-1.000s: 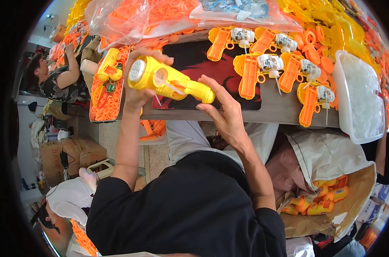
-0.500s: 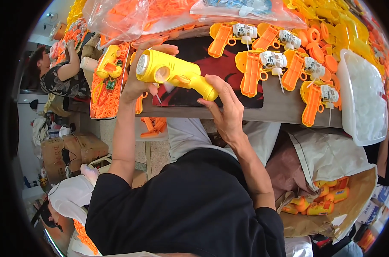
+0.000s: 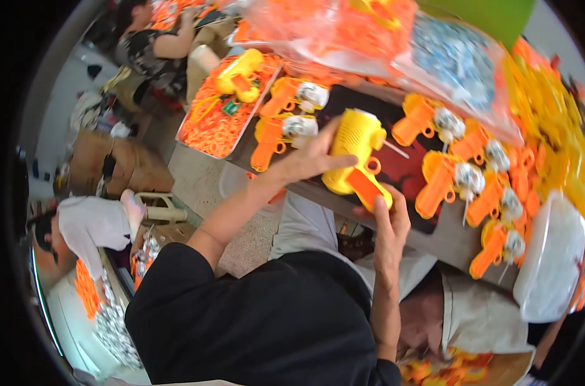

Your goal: Assemble components onto toy blasters at a factory workstation.

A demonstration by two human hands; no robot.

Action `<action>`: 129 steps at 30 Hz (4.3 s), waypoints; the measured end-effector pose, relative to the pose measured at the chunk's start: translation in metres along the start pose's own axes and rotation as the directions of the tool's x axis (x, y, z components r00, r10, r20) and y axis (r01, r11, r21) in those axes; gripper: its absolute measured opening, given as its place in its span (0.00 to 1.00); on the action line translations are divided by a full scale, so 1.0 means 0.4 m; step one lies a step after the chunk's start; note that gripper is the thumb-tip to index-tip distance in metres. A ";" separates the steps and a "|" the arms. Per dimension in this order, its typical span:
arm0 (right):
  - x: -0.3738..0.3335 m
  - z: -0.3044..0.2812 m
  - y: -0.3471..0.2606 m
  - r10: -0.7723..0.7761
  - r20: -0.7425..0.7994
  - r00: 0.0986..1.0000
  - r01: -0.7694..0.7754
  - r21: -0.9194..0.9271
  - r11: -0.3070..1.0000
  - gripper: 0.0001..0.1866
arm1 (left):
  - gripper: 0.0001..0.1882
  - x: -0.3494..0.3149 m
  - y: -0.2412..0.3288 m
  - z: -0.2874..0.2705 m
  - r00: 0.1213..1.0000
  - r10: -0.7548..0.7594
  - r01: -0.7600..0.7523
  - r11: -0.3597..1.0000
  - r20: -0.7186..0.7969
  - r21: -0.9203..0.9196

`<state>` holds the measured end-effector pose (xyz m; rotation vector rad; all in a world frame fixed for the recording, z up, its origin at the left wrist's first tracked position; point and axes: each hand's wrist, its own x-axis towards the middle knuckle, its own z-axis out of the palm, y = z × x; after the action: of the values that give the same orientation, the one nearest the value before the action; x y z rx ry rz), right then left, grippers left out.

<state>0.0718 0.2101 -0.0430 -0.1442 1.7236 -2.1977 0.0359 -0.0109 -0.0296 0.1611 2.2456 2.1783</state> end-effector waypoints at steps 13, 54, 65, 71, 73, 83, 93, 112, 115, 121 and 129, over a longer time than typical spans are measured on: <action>0.013 -0.001 -0.013 -0.003 0.114 0.993 0.018 -0.130 0.991 0.15 | 0.41 -0.275 0.169 -0.640 0.448 0.242 0.130 0.935 -0.861 0.331; 0.589 -0.380 -0.333 -0.857 -0.145 0.494 0.309 -0.892 0.330 0.12 | 0.47 0.032 0.044 -0.002 0.841 0.188 -0.539 0.373 0.507 0.755; 0.267 -0.063 -0.261 -0.046 0.461 0.886 -0.152 0.384 0.911 0.22 | 0.41 0.099 0.316 -0.018 0.647 0.462 -0.664 -0.051 0.607 0.746; 0.136 -0.069 0.001 -0.236 0.103 0.966 0.257 -0.371 0.892 0.28 | 0.39 0.022 0.160 -0.121 0.844 0.186 -0.535 0.368 0.504 0.760; 0.124 -0.056 0.050 -0.303 0.132 0.944 0.326 -0.521 0.789 0.37 | 0.39 0.009 0.120 -0.111 0.844 0.123 -0.523 0.407 0.522 0.749; 0.167 -0.040 0.063 -0.317 0.263 0.911 0.410 -0.666 0.623 0.50 | 0.40 0.077 0.063 -0.036 0.802 -0.057 -0.528 0.399 0.595 0.750; 0.167 -0.048 0.068 -0.344 0.247 0.906 0.415 -0.675 0.610 0.47 | 0.38 0.090 0.104 0.000 0.839 -0.228 -0.424 0.295 0.494 0.856; 0.165 -0.043 0.065 -0.358 0.196 0.913 0.390 -0.676 0.625 0.48 | 0.43 0.128 0.070 -0.023 0.682 -0.277 -0.645 0.208 0.677 0.735; 0.169 -0.062 0.059 -0.322 0.245 0.915 0.404 -0.601 0.690 0.46 | 0.43 0.102 0.072 -0.020 0.713 -0.269 -0.616 0.199 0.647 0.762; 0.179 -0.023 0.000 -0.147 0.207 0.967 0.248 -0.639 0.728 0.41 | 0.43 0.141 0.097 -0.029 0.714 -0.407 -0.496 0.281 0.570 0.822; 0.126 -0.032 0.036 -0.312 0.272 0.911 0.403 -0.409 0.819 0.40 | 0.38 0.001 0.045 -0.122 0.909 -0.308 0.275 0.950 0.280 0.150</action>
<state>0.0238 0.2025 -0.0667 -0.8382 2.2101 -1.8702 0.0328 -0.0589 -0.0101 0.1357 2.0629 1.7516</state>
